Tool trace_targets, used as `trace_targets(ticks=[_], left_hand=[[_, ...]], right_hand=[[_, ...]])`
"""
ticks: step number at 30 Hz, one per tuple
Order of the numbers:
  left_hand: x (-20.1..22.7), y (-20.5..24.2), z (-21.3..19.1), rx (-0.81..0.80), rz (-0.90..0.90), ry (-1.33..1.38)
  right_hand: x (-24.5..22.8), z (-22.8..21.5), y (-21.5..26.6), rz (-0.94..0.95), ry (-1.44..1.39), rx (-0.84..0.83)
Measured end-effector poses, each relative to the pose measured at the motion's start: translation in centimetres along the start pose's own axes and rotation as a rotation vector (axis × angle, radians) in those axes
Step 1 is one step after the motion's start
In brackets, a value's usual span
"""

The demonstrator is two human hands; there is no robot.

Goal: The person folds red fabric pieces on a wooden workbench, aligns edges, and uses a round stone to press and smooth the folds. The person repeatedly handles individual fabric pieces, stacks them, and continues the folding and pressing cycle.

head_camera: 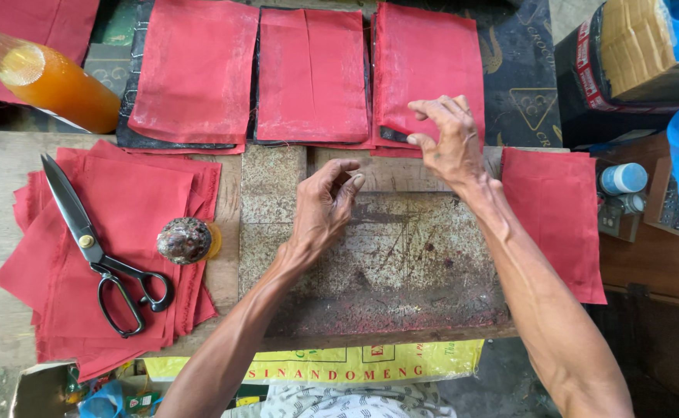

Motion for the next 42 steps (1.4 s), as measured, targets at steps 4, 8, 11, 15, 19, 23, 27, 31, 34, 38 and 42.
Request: trace_targets(ticks=[4, 8, 11, 15, 19, 23, 27, 31, 34, 38, 42], left_hand=[[0.4, -0.8, 0.6, -0.013, 0.058, -0.015], [0.9, -1.5, 1.2, -0.056, 0.023, 0.016], [1.3, -2.0, 1.7, -0.082, 0.011, 0.019], [0.7, -1.9, 1.8, -0.081, 0.016, 0.015], [0.4, -1.8, 2.1, -0.068, 0.101, -0.018], [1.3, -3.4, 3.4, -0.106, 0.184, -0.190], [2.3, -5.6, 5.8, -0.101, 0.348, -0.441], [1.5, -7.8, 8.2, -0.232, 0.276, -0.648], [1.3, -8.0, 8.4, -0.267, 0.236, -0.646], [2.8, -7.1, 6.1, -0.302, -0.148, -0.142], [4.0, -2.7, -0.5, -0.476, -0.501, 1.189]], right_hand=[[0.1, -0.8, -0.4, 0.021, -0.037, -0.027], [-0.9, -0.7, -1.0, -0.025, 0.004, -0.074], [-1.3, -0.8, -1.2, -0.001, 0.003, -0.064], [-1.9, -0.8, -1.2, -0.146, 0.100, -0.108], [-1.1, -0.3, -1.0, -0.110, 0.067, -0.100], [0.0, -0.1, -1.1, -0.135, 0.068, -0.025], [0.7, -1.2, -1.6, -0.072, 0.028, 0.124], [-0.4, -5.4, -4.0, -0.047, 0.009, 0.360], [-3.7, -10.8, -5.0, -0.198, 0.182, 0.547], [-10.4, -16.0, -0.8, -0.287, 0.433, 0.453], [-15.0, -14.9, 7.2, -0.278, 0.045, 0.292]])
Point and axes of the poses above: each hand's wrist, its own y-axis away from the middle knuckle, its own z-axis out of the palm, x = y × z, the point moved 3 cm from there along -y, towards the middle knuckle, and after that the axes turned 9 degrees about -z, right-handed, at the moved point
